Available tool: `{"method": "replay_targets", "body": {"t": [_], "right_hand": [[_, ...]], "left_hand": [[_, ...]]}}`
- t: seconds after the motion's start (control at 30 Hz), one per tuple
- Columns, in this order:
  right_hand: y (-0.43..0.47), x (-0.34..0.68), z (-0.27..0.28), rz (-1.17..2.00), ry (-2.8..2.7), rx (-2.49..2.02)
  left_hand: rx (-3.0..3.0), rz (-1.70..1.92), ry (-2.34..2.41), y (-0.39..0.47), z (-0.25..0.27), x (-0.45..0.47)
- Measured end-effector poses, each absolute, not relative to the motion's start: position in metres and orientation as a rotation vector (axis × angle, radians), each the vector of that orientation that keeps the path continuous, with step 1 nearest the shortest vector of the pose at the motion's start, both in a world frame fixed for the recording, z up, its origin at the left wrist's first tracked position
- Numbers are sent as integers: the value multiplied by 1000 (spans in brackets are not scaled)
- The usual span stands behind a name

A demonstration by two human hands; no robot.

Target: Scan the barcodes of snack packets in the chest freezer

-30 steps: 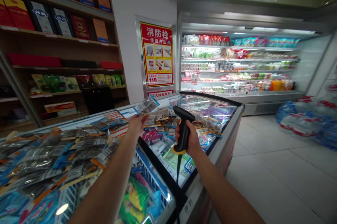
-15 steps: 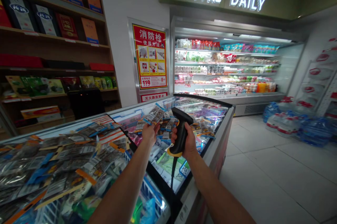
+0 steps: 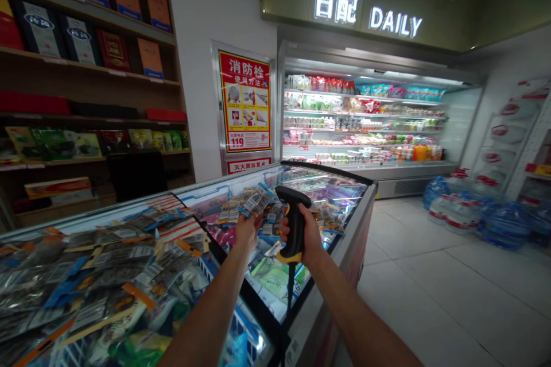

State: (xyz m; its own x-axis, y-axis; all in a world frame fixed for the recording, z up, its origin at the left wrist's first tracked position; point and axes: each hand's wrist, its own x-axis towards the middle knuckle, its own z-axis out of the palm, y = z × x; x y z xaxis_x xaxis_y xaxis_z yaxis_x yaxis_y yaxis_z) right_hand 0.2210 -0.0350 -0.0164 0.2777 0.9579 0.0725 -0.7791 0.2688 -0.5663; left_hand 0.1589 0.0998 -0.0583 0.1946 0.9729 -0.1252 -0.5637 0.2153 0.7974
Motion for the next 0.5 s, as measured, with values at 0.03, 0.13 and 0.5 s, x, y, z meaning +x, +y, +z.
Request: {"method": "replay_targets", "body": {"t": [0.03,0.13,0.5], "right_hand": [[-36,220,-12,1223,-461,-484],[-37,217,-2,1214,-485,-505],[-49,220,1,1188,-452,-573]], "left_hand": [[686,1205,732,100,-60,159],[661,1196,735,102,-63,159],[710,1185,780,101,-63,150]]}}
